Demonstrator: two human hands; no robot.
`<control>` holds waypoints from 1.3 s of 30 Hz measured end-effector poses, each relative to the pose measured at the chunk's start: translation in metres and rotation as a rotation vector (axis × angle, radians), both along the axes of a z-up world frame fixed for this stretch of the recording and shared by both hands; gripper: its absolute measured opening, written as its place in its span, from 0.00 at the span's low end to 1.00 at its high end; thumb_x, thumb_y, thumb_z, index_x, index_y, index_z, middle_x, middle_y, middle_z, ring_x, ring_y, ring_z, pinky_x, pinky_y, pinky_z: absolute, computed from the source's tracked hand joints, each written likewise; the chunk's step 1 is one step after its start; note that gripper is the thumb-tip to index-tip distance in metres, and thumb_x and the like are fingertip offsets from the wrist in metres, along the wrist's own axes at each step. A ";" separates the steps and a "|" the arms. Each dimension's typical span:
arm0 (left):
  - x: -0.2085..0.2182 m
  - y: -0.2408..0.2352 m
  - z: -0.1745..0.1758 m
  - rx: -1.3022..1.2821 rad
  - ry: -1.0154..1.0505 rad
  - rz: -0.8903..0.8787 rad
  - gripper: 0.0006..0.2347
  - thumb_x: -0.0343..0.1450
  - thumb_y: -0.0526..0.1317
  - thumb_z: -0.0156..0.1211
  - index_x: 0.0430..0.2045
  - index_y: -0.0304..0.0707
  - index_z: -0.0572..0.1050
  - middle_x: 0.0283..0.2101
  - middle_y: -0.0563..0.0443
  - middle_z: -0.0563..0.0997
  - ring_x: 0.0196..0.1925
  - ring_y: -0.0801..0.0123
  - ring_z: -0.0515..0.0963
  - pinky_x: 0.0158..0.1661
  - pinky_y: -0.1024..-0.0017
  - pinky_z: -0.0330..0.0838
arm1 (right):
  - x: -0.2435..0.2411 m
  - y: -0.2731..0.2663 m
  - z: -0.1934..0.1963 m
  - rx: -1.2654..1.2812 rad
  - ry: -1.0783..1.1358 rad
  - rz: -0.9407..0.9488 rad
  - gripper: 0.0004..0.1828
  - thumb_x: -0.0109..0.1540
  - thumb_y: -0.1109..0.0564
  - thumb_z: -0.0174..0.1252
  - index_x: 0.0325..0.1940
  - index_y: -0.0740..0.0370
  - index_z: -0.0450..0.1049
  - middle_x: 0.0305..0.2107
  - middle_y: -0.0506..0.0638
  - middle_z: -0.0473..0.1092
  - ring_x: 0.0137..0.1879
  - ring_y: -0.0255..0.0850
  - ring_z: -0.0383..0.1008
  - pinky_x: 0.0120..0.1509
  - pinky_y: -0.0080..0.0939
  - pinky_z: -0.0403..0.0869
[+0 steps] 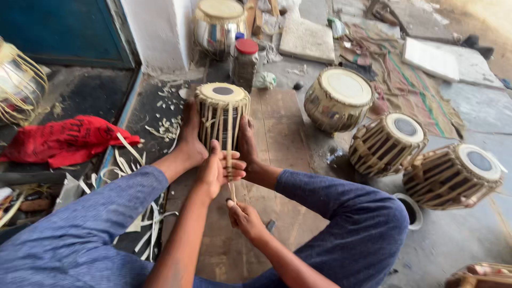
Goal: The person is repairing a tabla drum by threading leather straps through the tension blocks and tightening them. They use a pair of pliers to pull and adjust the straps around the drum shell.
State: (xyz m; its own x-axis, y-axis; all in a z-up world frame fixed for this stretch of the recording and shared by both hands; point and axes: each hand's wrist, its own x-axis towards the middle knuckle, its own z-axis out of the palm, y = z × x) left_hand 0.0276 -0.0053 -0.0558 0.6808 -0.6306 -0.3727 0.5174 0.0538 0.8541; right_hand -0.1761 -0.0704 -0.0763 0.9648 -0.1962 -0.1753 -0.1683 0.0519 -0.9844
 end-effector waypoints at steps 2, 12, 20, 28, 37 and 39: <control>-0.017 0.017 0.010 0.161 -0.259 -0.012 0.32 0.72 0.67 0.37 0.40 0.36 0.79 0.33 0.43 0.87 0.33 0.61 0.86 0.38 0.68 0.78 | -0.014 0.002 0.011 -0.049 0.077 0.045 0.24 0.68 0.38 0.51 0.28 0.57 0.70 0.20 0.43 0.69 0.30 0.32 0.69 0.37 0.35 0.70; 0.024 0.035 0.081 0.268 -0.965 0.412 0.17 0.72 0.46 0.64 0.47 0.32 0.75 0.44 0.45 0.84 0.44 0.65 0.85 0.42 0.70 0.79 | -0.048 0.013 0.039 -0.103 0.054 0.113 0.18 0.57 0.55 0.73 0.35 0.61 0.68 0.31 0.39 0.67 0.39 0.31 0.69 0.43 0.32 0.71; 0.072 0.038 0.095 0.219 -1.080 0.529 0.33 0.75 0.60 0.54 0.68 0.37 0.58 0.67 0.36 0.68 0.60 0.51 0.78 0.53 0.61 0.76 | 0.130 -0.028 0.142 0.768 -0.339 0.243 0.34 0.61 0.44 0.64 0.67 0.62 0.67 0.62 0.49 0.71 0.67 0.36 0.70 0.80 0.46 0.63; 0.064 0.026 0.083 0.396 -1.404 0.322 0.35 0.75 0.71 0.35 0.74 0.57 0.50 0.78 0.38 0.49 0.81 0.44 0.48 0.72 0.33 0.46 | 0.153 -0.048 0.085 0.572 -0.431 0.069 0.34 0.62 0.52 0.63 0.69 0.65 0.62 0.61 0.53 0.67 0.62 0.40 0.71 0.70 0.45 0.69; 0.050 0.014 0.083 0.445 -1.498 0.205 0.30 0.77 0.66 0.34 0.74 0.57 0.53 0.79 0.41 0.50 0.80 0.43 0.49 0.69 0.30 0.47 | 0.108 -0.050 0.034 -0.558 -0.146 -0.062 0.37 0.62 0.64 0.54 0.77 0.64 0.55 0.52 0.58 0.69 0.53 0.49 0.75 0.59 0.45 0.74; 0.043 0.022 0.079 0.519 -1.571 0.180 0.31 0.76 0.67 0.36 0.73 0.57 0.54 0.77 0.42 0.51 0.79 0.43 0.51 0.67 0.32 0.48 | 0.123 -0.044 0.028 -0.881 -0.346 -0.153 0.44 0.55 0.62 0.60 0.74 0.70 0.53 0.54 0.67 0.63 0.60 0.64 0.63 0.66 0.57 0.63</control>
